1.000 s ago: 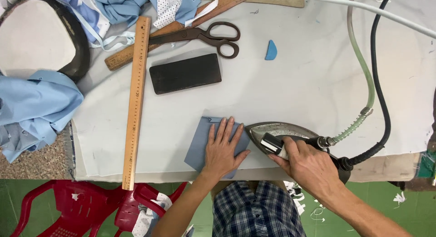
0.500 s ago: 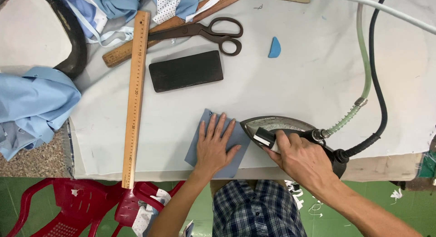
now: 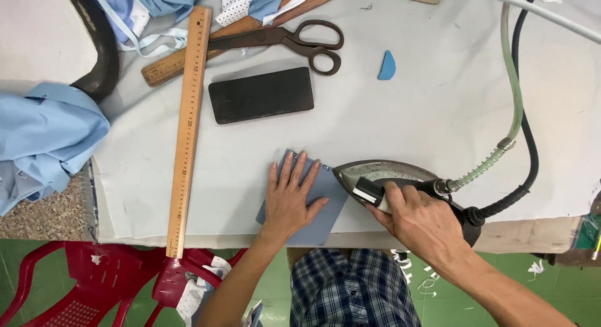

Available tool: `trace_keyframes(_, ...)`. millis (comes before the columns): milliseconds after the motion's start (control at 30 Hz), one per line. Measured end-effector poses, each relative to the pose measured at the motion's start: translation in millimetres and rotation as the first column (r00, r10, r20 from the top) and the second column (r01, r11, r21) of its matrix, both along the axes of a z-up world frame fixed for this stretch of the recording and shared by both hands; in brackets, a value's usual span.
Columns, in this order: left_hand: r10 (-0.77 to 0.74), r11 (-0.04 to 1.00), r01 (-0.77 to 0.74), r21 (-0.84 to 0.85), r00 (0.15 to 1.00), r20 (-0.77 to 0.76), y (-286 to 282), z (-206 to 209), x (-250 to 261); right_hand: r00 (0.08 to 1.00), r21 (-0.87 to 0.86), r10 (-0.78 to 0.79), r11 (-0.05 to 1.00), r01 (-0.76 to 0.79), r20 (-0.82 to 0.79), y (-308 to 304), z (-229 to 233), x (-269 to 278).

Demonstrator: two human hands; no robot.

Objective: The person measures a piece of light blue patterned fabric with a wooden ruler, then cuts it into a specific shape using large shears. After cutting, the person folds the fabric and irons it flat on the table using a steam iron.

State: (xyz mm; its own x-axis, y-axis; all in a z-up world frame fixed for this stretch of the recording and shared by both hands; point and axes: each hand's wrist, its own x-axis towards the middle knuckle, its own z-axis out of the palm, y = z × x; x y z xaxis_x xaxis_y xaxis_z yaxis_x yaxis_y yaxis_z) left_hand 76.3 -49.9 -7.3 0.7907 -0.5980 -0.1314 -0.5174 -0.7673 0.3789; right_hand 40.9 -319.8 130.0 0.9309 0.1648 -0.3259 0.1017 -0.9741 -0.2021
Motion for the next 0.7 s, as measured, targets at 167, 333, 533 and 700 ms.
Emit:
trace_keyframes(167,0.014,1.000,-0.014,0.010,1.000,0.000,1,0,1,0.999,0.010,0.011,1.000,-0.011,-0.031,11,-3,15)
trace_keyframes(333,0.051,0.999,-0.051,-0.013,0.999,0.005,9,2,8,0.999,-0.001,0.029,1.000,-0.029,0.023,21,-2,27)
trace_keyframes(533,0.051,0.999,-0.051,0.008,0.999,-0.001,12,1,10,0.990,0.100,0.032,0.994,-0.045,0.135,14,13,6)
trace_keyframes(700,0.026,1.000,-0.026,0.002,1.000,0.005,14,-10,9,0.949,0.028,0.117,0.991,-0.131,0.292,-12,7,-50)
